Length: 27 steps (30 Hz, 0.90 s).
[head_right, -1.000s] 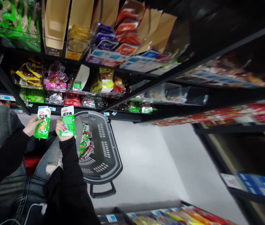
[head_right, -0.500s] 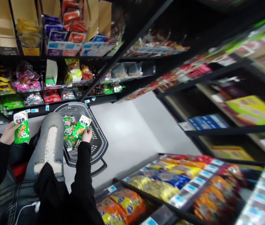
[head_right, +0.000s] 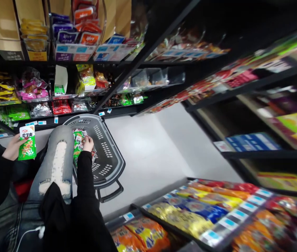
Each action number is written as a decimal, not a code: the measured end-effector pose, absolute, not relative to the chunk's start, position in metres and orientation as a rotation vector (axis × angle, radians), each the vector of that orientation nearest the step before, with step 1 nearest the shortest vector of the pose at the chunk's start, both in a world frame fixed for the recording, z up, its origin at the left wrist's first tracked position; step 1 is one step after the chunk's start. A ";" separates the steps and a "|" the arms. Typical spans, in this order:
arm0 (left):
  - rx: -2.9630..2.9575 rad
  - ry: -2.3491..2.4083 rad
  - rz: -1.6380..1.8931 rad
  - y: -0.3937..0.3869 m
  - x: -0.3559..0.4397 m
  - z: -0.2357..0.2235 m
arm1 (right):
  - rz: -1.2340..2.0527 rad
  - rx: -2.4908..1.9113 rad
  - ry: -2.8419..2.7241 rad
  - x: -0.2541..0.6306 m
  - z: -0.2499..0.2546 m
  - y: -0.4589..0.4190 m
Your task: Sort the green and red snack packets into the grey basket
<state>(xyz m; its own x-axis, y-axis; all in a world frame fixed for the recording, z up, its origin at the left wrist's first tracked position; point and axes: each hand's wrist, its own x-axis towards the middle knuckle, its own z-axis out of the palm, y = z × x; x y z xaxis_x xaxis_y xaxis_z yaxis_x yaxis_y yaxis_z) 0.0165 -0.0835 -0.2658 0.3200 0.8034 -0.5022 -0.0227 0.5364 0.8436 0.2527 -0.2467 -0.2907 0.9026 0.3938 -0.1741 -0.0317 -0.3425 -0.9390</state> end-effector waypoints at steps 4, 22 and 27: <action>0.857 1.080 0.664 -0.084 0.018 -0.270 | 0.601 -1.811 -0.489 0.204 -0.261 -0.185; 0.708 1.014 0.867 -0.075 0.017 -0.282 | 0.925 -1.588 -0.502 0.160 -0.306 -0.134; 0.619 1.023 0.849 -0.073 0.014 -0.280 | 1.191 -1.342 -0.519 0.164 -0.294 -0.143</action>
<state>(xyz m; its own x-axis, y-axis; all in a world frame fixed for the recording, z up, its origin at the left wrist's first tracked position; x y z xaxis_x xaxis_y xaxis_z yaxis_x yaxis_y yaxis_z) 0.0137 -0.0731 -0.2799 0.2638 0.8394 -0.4753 -0.3116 0.5405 0.7815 0.1639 -0.1429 -0.2940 0.3745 0.8679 -0.3262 -0.3517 -0.1926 -0.9161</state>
